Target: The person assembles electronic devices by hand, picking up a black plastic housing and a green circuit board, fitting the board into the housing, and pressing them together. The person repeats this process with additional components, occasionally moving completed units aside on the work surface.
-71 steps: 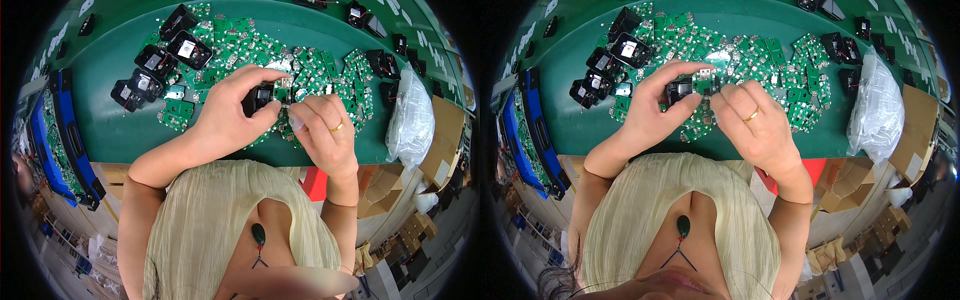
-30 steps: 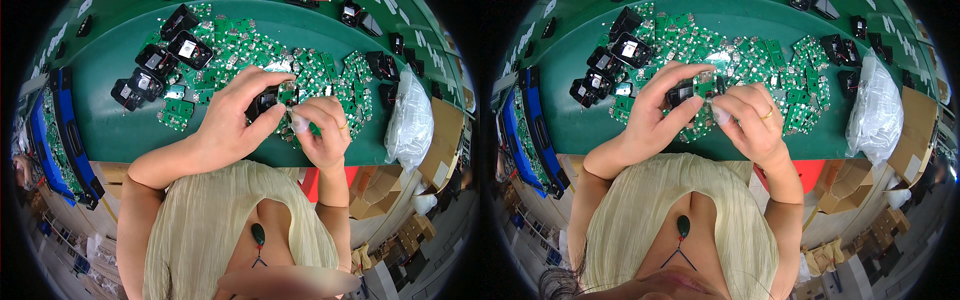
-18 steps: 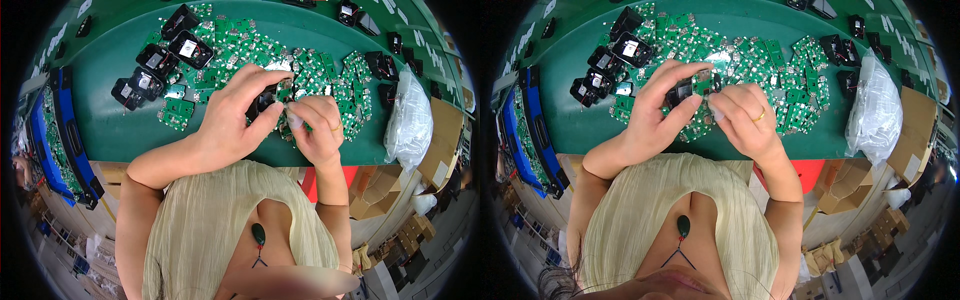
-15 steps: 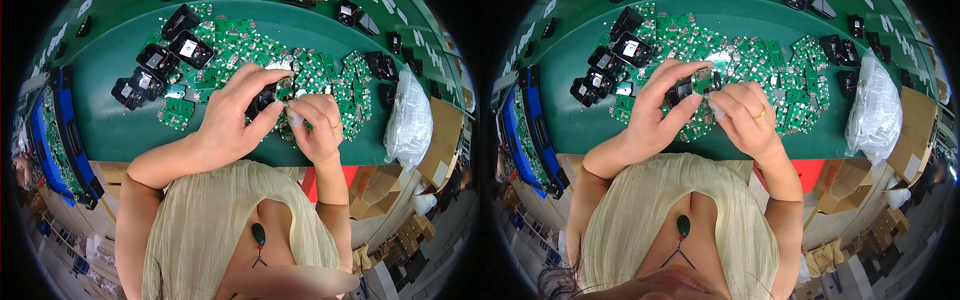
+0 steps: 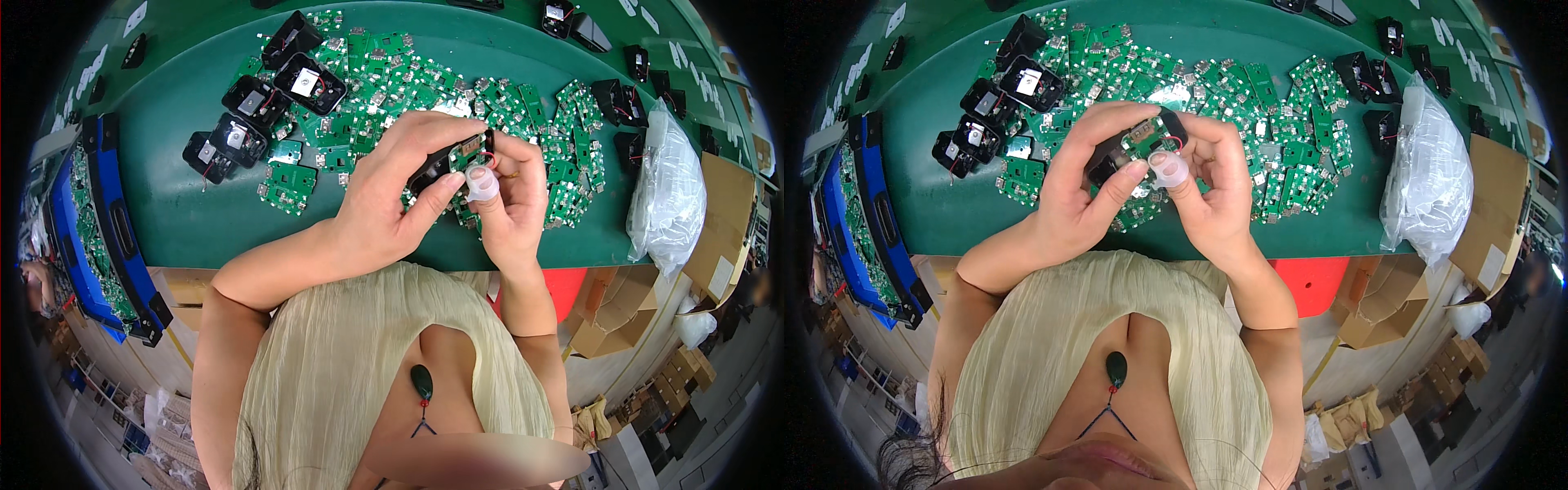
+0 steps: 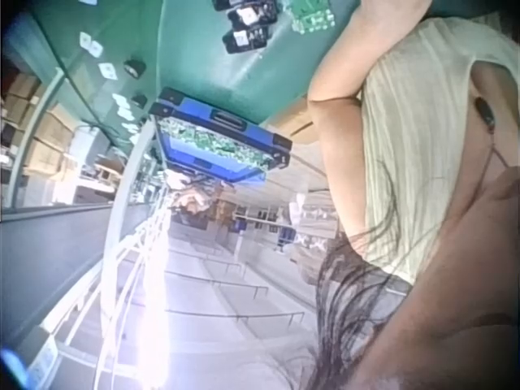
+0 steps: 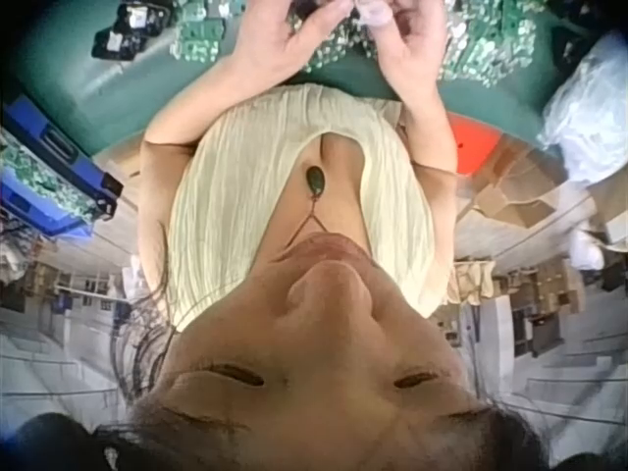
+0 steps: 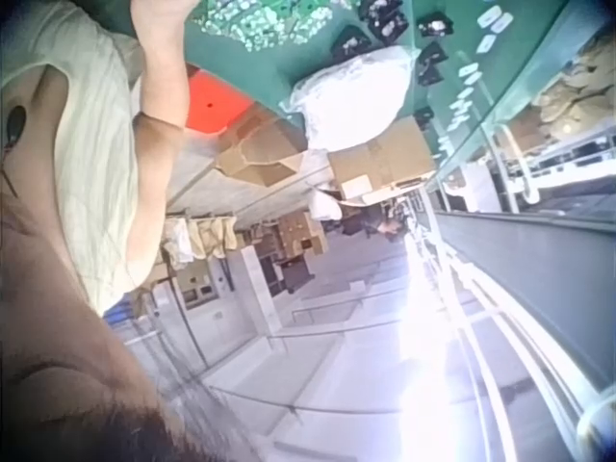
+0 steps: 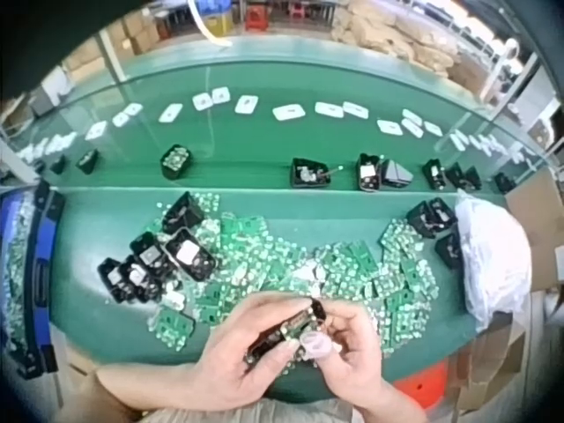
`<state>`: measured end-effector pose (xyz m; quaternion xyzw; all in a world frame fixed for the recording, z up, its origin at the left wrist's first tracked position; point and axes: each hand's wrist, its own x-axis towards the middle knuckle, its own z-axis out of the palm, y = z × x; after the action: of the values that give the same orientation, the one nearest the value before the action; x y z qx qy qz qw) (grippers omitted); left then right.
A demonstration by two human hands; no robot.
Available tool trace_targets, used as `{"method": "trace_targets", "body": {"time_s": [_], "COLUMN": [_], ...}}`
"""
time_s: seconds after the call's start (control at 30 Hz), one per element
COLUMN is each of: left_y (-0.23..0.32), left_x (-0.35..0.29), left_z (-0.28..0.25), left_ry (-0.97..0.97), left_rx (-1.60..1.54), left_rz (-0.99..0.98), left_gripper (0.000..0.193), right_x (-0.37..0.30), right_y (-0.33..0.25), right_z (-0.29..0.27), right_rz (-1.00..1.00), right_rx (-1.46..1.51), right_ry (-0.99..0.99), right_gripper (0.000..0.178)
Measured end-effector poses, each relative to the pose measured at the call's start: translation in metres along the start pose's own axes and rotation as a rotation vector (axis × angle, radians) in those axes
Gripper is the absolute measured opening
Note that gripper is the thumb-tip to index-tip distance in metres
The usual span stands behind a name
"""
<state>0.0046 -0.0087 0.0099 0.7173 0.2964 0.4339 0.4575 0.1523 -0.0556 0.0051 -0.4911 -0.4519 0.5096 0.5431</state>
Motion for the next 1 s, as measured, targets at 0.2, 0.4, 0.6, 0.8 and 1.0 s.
{"method": "trace_targets", "body": {"time_s": [0.2,0.4,0.6,0.8,1.0], "left_y": [0.006,-0.004,-0.007,-0.001,0.006], "left_x": [-0.002,-0.001,0.003,-0.003,-0.002], "left_z": [-0.006,-0.012,-0.003,-0.006,-0.006], "left_ry": [-0.074,-0.087,0.08,0.098,0.119], "left_rx": [0.015,-0.012,-0.818,-1.02,-1.082], "left_rz": [-0.2,-0.303,-0.909,-0.957,-0.99], "left_gripper": [0.047,0.046,0.035,0.034,0.03], "right_x": [0.007,-0.004,-0.013,-0.003,0.007], "right_y": [-0.001,0.003,0.011,-0.001,0.001], "right_z": [-0.005,-0.003,-0.003,-0.005,-0.009], "right_rz": [0.141,0.09,-0.046,-0.536,-0.911], "right_rx": [0.11,0.143,0.209,-0.783,-0.813], "right_ry": [0.006,0.103,-0.132,-0.166,-0.063], "right_gripper": [0.035,0.032,0.032,0.036,0.036]}}
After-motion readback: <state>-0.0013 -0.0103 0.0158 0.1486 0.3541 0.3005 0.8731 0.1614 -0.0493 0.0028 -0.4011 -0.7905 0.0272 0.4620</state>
